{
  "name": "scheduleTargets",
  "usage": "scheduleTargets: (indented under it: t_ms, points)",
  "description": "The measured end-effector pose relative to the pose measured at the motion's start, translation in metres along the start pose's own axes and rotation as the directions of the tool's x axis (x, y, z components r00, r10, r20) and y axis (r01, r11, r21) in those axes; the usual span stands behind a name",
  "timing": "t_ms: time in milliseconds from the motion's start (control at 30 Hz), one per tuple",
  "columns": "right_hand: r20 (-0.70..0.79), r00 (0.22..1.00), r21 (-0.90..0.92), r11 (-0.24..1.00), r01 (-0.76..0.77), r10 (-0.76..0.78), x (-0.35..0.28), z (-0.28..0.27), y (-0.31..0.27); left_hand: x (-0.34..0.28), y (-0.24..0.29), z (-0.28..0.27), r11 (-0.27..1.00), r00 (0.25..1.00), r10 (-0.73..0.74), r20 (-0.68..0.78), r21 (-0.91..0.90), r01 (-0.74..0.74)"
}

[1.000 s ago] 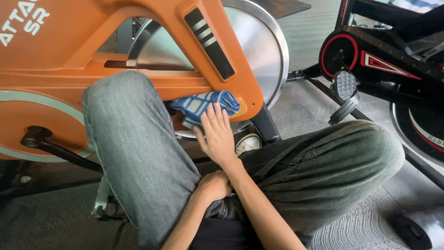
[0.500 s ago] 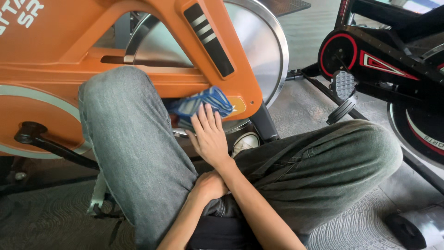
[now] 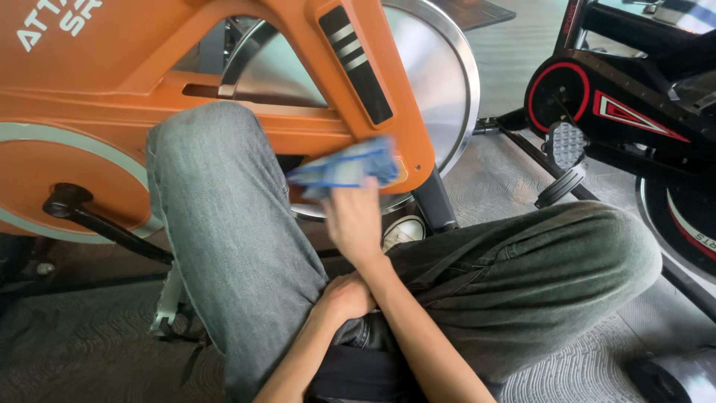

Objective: The person wipes the lower orange and silver parts of a stationary exercise bike using a blue and white striped cloth by hand while sitting on the floor.

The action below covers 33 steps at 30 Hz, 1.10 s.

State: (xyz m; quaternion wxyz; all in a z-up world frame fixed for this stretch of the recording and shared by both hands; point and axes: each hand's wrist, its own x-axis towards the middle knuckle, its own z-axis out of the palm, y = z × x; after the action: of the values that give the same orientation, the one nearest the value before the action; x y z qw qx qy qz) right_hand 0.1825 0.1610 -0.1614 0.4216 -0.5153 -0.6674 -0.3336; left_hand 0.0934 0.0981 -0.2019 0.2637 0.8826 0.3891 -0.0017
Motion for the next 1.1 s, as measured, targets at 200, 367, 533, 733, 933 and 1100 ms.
scheduleTargets:
  t_ms: [200, 367, 533, 733, 933, 1100]
  points:
    - [-0.322, 0.928, -0.007, 0.98, -0.201, 0.188, 0.021, -0.036, 0.008, -0.023, 0.017, -0.02, 1.0, 0.999, 0.027, 0.019, -0.015, -0.027]
    - [-0.261, 0.805, 0.299, 0.838, -0.457, 0.533, 0.0, -0.033, 0.035, -0.017, 0.019, -0.035, 0.94, 0.958, 0.006, -0.288, -0.325, -0.104]
    - [-0.198, 0.868, 0.231, 0.883, -0.409, 0.454, -0.01, -0.027, 0.043, 0.017, 0.014, -0.052, 0.706, 0.724, -0.095, -0.684, -0.558, -0.435]
    - [-0.2, 0.972, 0.155, 0.984, -0.094, 0.124, 0.012, -0.057, 0.053, 0.028, 0.038, -0.094, 0.633, 0.562, -0.136, -0.816, -0.508, -0.585]
    - [-0.163, 0.984, 0.048, 0.997, -0.059, 0.066, 0.086, -0.125, 0.052, 0.001, 0.043, -0.164, 0.801, 0.469, -0.049, -0.882, -0.315, -0.509]
    - [-0.027, 0.987, 0.234, 0.961, -0.149, 0.16, 0.077, -0.125, 0.062, 0.0, 0.028, -0.187, 0.757, 0.386, 0.033, -0.922, -0.229, -0.612]
